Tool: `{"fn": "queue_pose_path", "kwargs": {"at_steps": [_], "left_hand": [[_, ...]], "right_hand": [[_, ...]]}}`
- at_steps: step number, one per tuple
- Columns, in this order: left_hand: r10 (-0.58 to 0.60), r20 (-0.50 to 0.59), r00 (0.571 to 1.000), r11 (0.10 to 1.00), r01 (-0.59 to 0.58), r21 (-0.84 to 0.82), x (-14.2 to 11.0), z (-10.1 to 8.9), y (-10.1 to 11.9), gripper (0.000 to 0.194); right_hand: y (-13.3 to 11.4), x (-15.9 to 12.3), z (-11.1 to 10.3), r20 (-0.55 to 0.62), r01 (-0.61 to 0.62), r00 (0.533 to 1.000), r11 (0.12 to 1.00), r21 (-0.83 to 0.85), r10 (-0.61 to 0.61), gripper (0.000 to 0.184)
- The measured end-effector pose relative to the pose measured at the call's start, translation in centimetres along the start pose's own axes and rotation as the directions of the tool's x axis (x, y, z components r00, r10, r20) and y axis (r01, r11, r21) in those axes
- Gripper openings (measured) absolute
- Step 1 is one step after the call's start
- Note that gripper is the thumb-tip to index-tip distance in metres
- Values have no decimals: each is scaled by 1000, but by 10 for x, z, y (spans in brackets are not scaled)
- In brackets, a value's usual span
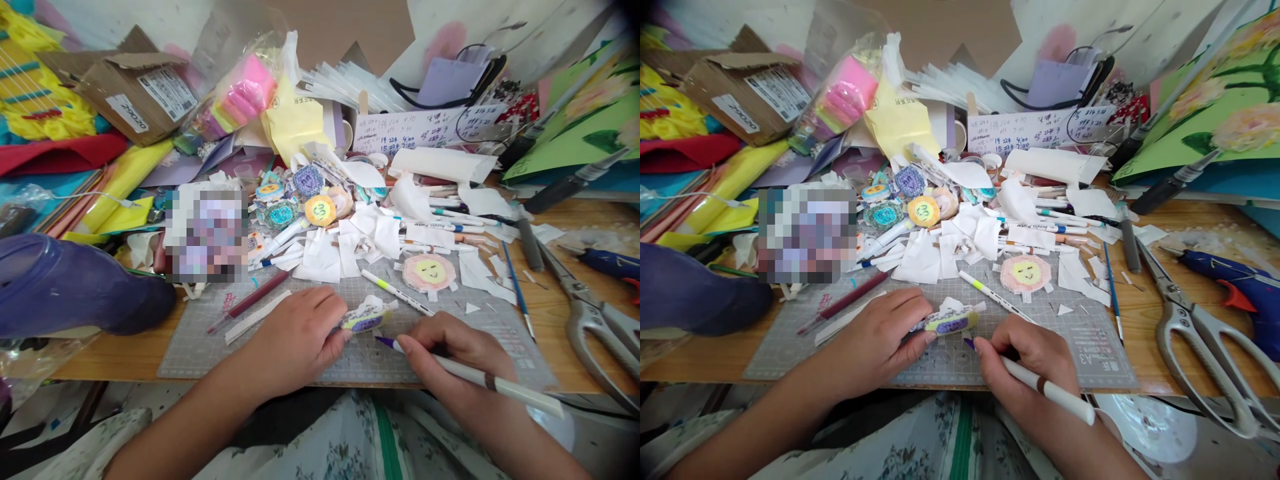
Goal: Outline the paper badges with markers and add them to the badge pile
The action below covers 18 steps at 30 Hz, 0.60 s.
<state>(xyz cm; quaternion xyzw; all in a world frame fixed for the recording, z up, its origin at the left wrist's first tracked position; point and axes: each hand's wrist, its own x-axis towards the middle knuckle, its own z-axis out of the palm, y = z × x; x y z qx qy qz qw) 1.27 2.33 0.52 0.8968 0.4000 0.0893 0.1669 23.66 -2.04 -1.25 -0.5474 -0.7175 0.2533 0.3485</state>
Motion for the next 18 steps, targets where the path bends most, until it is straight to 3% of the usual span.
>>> {"fn": "queue_pose_path", "kwargs": {"at_steps": [18], "left_hand": [[3, 22, 1000, 1000, -3, 18, 0, -1, 0, 14]], "right_hand": [[1, 0, 1, -49, 4, 999, 1000, 13, -3, 28]]}}
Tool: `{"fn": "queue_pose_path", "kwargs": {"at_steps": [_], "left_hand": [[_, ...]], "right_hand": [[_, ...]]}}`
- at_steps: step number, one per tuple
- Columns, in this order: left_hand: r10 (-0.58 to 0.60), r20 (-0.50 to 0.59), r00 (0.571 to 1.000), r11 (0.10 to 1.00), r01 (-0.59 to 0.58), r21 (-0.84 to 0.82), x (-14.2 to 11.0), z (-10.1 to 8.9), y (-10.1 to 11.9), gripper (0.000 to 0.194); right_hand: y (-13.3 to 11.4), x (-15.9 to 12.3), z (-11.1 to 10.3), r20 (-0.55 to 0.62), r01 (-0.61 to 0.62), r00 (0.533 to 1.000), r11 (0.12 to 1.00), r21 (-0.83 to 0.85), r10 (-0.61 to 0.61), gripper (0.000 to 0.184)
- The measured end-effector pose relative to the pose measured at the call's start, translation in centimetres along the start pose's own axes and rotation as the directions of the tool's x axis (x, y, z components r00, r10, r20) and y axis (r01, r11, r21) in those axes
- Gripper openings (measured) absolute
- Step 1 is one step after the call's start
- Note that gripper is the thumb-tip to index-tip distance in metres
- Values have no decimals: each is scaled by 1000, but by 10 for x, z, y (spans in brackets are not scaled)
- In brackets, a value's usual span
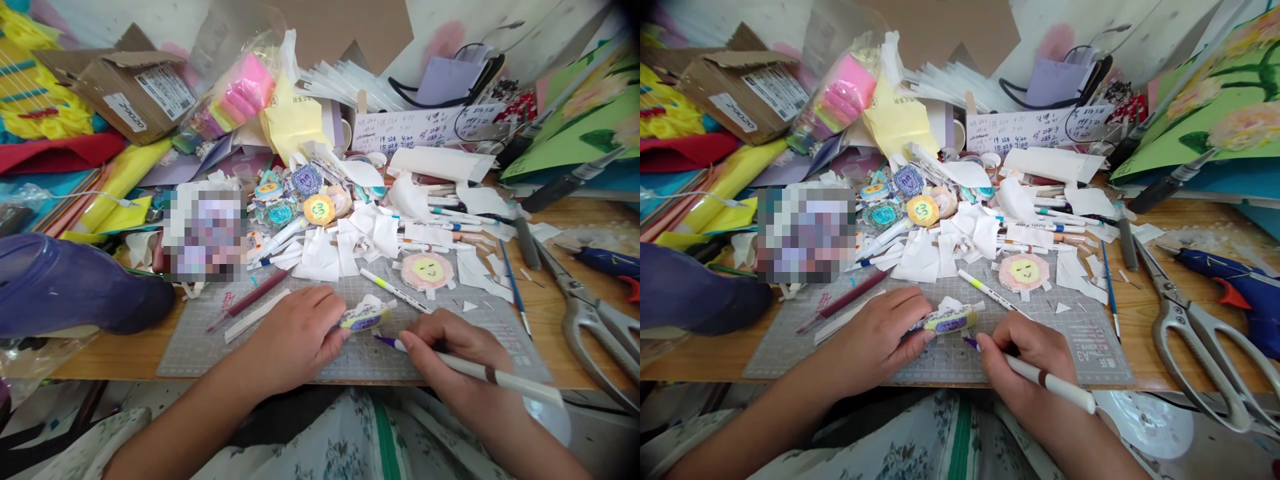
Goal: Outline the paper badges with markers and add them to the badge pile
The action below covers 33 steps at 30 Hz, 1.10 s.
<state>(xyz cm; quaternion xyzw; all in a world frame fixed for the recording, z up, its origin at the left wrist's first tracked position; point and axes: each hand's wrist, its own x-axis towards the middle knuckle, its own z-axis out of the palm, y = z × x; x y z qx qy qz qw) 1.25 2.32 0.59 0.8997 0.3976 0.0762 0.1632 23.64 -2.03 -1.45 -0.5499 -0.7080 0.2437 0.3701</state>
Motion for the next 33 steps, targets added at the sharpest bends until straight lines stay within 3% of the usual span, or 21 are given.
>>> {"fn": "queue_pose_path", "kwargs": {"at_steps": [33], "left_hand": [[-4, -6, 1000, 1000, 4, -11, 0, 1, 0, 15]], "right_hand": [[2, -1, -2, 8, -7, 1000, 999, -38, 7, 30]]}}
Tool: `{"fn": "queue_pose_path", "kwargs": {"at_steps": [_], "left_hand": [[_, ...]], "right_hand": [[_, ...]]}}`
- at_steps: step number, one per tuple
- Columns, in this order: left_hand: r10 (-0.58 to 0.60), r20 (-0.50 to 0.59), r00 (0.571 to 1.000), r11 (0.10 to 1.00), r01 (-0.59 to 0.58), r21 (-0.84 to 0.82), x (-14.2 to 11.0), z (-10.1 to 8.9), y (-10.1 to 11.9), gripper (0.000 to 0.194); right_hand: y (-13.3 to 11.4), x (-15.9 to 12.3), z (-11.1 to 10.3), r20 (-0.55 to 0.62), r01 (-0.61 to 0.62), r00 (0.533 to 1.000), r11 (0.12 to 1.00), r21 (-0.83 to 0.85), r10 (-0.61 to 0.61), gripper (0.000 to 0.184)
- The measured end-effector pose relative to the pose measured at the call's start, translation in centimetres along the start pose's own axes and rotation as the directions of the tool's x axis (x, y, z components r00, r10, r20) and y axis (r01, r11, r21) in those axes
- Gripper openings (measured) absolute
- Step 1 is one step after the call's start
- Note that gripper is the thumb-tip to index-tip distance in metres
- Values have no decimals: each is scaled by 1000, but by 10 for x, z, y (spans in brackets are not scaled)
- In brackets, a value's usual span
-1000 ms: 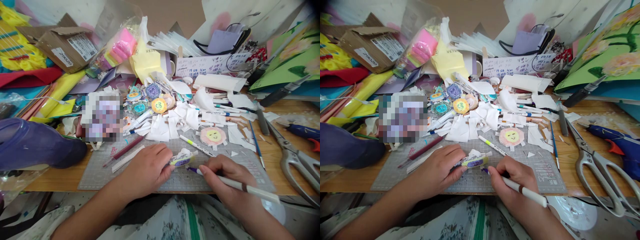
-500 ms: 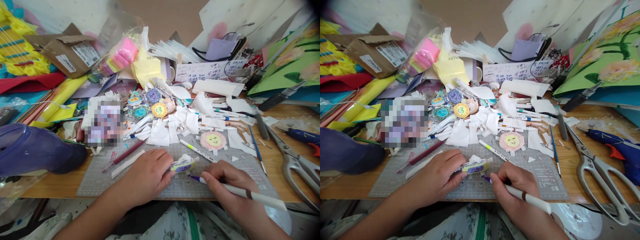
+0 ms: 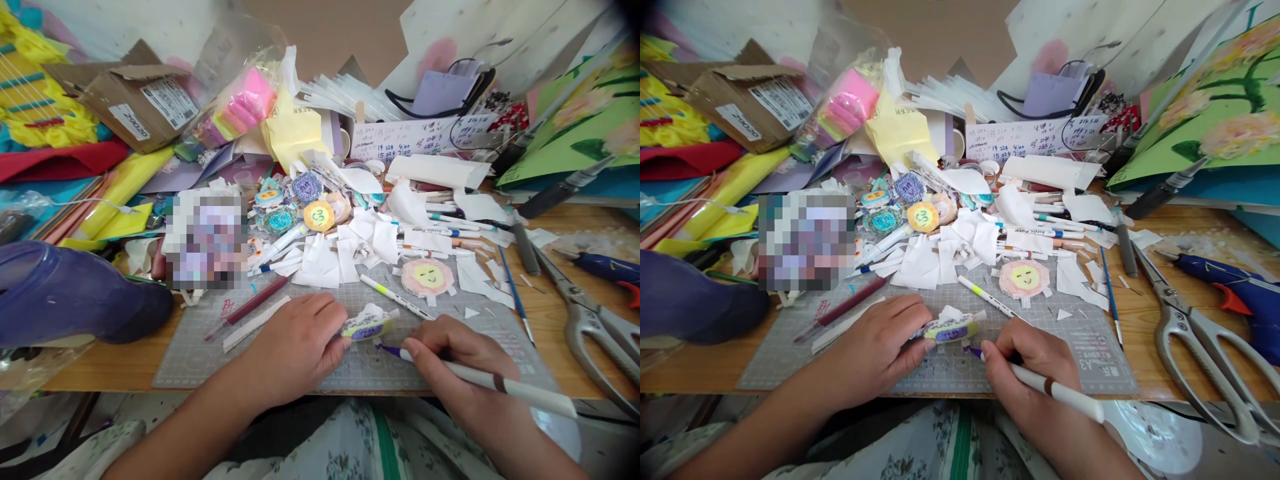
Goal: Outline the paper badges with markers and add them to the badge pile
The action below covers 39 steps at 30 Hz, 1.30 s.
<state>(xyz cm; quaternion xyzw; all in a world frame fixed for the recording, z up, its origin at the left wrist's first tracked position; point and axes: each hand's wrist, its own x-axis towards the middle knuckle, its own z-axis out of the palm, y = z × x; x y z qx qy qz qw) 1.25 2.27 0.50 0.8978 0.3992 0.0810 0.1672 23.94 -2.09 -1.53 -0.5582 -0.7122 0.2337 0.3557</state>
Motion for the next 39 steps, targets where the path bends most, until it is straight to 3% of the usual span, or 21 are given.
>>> {"fn": "queue_pose_path", "kwargs": {"at_steps": [16, 27, 30, 34, 39], "left_hand": [[-6, 1, 1000, 1000, 6, 6, 1, 1, 0, 14], [-3, -6, 1000, 1000, 3, 8, 0, 1, -1, 15], [-1, -1, 1000, 1000, 1, 12, 0, 1, -1, 14], [-11, 6, 1000, 1000, 11, 17, 1, 0, 2, 13], [-7, 9, 1000, 1000, 7, 23, 1, -1, 3, 14]], "right_hand": [[1, 2, 1, 81, 7, 997, 999, 41, -10, 30], [-2, 1, 2, 39, 12, 999, 999, 46, -14, 28], [-10, -2, 5, -2, -7, 1000, 995, 95, 7, 26], [-19, -4, 15, 51, 73, 996, 993, 97, -78, 22], [-20, -4, 21, 67, 52, 996, 996, 71, -57, 23]]}}
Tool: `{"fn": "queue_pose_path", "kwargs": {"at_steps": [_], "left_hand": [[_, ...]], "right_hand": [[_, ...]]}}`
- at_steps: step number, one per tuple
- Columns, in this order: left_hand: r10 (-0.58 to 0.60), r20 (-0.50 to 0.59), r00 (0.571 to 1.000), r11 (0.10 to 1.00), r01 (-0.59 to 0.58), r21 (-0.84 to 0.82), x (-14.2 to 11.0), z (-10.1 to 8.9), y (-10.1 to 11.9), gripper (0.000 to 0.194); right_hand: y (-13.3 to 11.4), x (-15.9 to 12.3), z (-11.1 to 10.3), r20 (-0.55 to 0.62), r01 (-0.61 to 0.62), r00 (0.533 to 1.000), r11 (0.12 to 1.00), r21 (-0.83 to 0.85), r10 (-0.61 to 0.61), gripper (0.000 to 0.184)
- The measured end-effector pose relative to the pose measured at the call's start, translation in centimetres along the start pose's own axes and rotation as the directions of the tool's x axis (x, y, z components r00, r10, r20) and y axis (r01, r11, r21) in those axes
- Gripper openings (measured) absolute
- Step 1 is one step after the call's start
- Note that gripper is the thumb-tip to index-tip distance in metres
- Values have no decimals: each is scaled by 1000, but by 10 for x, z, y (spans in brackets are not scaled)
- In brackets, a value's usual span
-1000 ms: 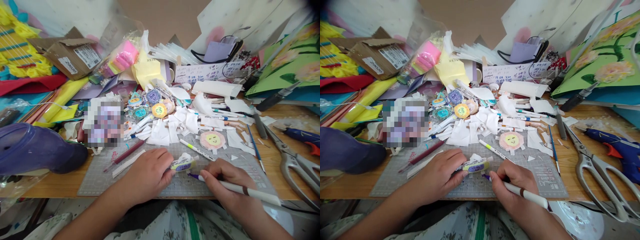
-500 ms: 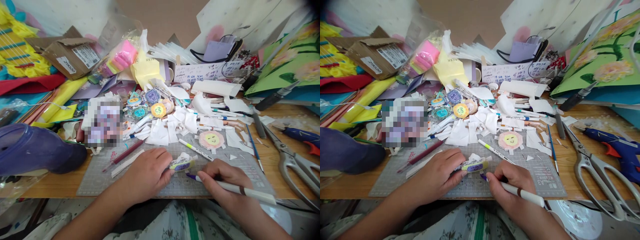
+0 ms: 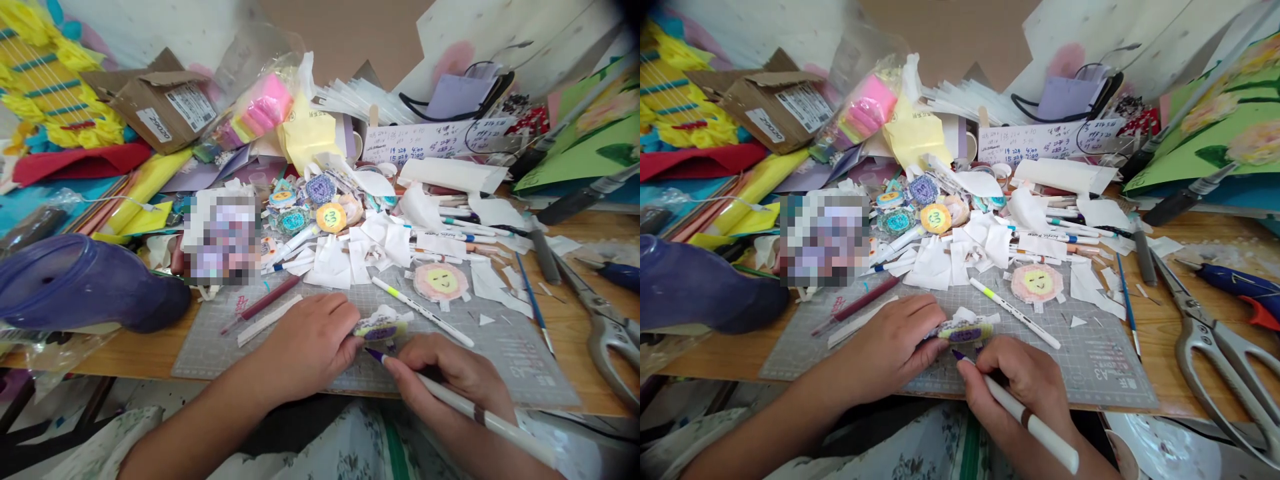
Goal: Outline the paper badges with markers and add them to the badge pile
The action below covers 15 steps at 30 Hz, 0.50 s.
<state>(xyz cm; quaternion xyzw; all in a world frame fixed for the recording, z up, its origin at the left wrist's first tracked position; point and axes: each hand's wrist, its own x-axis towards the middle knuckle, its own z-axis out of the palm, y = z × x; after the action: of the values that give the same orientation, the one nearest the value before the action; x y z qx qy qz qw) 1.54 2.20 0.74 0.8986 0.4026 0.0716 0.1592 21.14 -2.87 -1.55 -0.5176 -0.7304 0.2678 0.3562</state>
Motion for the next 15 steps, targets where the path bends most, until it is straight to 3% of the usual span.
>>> {"fn": "queue_pose_path", "kwargs": {"at_steps": [15], "left_hand": [[4, 1, 1000, 1000, -4, 20, 0, -1, 0, 12]], "right_hand": [[0, 1, -5, 71, 81, 994, 997, -22, -79, 22]]}}
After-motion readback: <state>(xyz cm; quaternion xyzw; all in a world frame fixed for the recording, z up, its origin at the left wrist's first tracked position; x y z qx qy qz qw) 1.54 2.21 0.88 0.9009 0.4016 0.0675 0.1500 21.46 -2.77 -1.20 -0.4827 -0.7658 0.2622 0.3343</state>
